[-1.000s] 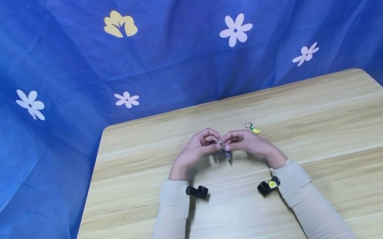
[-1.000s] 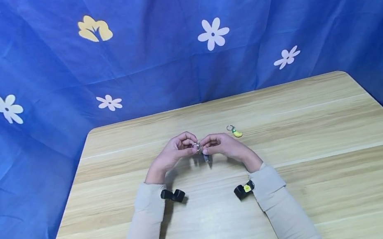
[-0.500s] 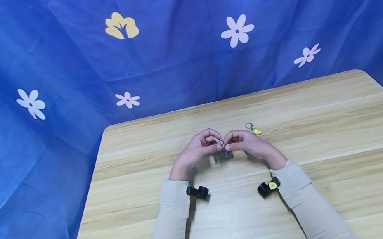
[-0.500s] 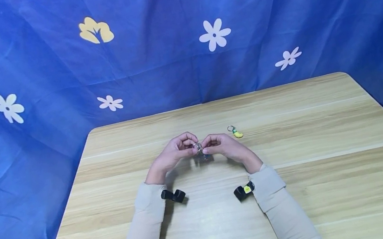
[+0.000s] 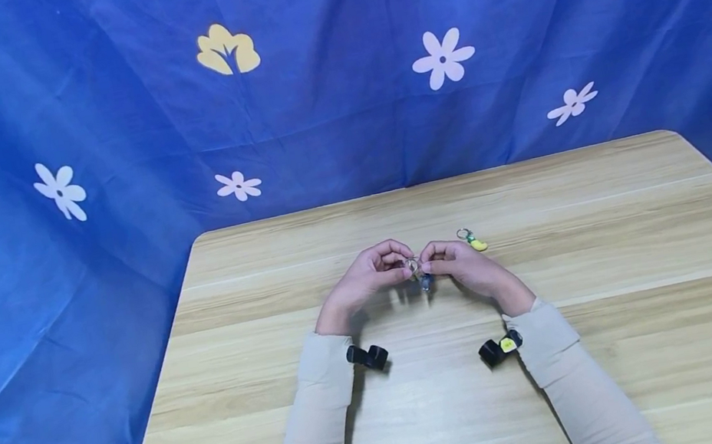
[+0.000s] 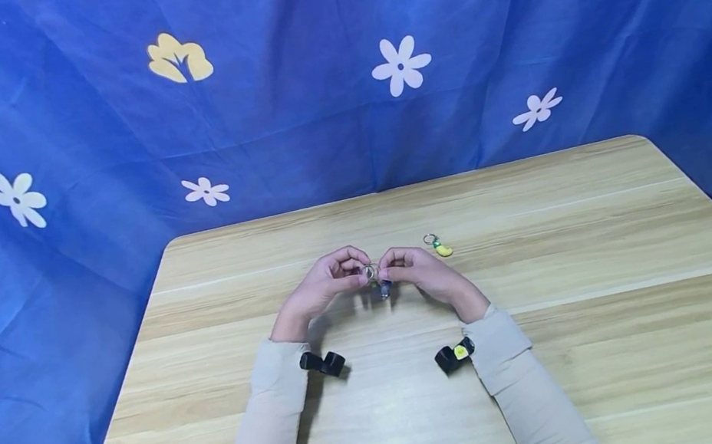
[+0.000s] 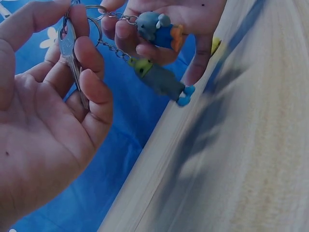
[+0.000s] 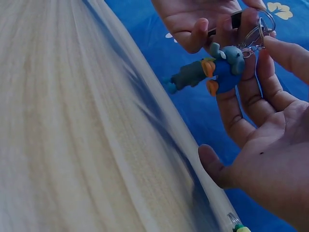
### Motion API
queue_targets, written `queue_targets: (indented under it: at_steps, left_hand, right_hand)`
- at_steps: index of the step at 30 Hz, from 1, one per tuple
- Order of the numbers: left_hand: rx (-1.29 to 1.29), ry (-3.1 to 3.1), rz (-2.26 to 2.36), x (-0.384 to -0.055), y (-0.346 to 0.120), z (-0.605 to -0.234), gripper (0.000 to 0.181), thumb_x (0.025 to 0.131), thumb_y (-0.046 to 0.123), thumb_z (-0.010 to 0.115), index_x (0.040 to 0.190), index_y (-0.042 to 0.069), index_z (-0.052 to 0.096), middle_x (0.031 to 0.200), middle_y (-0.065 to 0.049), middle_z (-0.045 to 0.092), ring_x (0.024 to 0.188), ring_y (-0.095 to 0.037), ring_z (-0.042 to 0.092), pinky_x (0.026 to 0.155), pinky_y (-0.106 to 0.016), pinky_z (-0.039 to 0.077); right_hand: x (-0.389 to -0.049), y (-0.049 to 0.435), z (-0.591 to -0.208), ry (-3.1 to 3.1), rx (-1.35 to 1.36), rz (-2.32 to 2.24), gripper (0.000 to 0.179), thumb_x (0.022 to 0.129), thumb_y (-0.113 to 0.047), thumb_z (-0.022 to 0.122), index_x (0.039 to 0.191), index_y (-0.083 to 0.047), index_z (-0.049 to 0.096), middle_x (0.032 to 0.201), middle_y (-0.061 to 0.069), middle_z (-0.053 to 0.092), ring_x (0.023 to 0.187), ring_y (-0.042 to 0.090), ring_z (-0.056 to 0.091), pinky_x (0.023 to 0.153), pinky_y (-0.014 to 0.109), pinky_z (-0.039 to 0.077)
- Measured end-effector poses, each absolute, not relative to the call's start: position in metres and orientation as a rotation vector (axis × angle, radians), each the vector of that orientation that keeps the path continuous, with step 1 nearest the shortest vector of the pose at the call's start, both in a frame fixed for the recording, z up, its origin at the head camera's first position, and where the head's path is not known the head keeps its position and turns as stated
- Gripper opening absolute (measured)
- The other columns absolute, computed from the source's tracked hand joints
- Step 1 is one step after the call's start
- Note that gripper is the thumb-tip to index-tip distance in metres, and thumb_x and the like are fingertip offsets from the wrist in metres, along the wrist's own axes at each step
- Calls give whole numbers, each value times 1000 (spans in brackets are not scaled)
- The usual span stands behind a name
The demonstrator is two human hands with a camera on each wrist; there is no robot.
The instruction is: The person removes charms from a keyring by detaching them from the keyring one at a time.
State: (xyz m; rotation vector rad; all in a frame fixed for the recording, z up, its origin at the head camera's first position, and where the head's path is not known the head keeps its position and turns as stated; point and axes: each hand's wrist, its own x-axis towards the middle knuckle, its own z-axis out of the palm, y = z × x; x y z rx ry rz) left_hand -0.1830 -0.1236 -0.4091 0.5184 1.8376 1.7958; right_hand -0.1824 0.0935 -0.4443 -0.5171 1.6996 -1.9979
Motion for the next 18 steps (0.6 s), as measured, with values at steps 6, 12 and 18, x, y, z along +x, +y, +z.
queue_targets:
  at_steps: [6, 12, 18]
  left_hand:
    - [500, 1865, 1772, -182, -123, -407, 22, 87, 2, 62, 108, 6, 57, 89, 2, 67, 87, -20, 64, 97, -50, 47]
    - [483, 1886, 1762, -183, -124, -407, 23, 88, 2, 61, 111, 3, 57, 88, 4, 68, 89, -20, 64, 91, -32, 52]
    - [484, 1880, 1760, -184, -125, -409, 30, 88, 2, 62, 117, -3, 55, 90, 4, 67, 89, -19, 64, 94, -35, 51]
  right_hand:
    - [-182, 94, -443, 1614, -552, -2049, 12, 93, 0, 47, 92, -8, 55, 86, -4, 65, 84, 8, 61, 82, 21, 50]
    - [-180, 96, -440, 1583, -602, -2024, 7, 98, -6, 42, 94, -10, 48, 78, -2, 66, 68, 10, 61, 63, 21, 50]
    - [-179, 97, -437, 1636, -607, -1985, 7, 101, -10, 41, 95, -11, 45, 74, -4, 66, 59, 6, 55, 55, 20, 42]
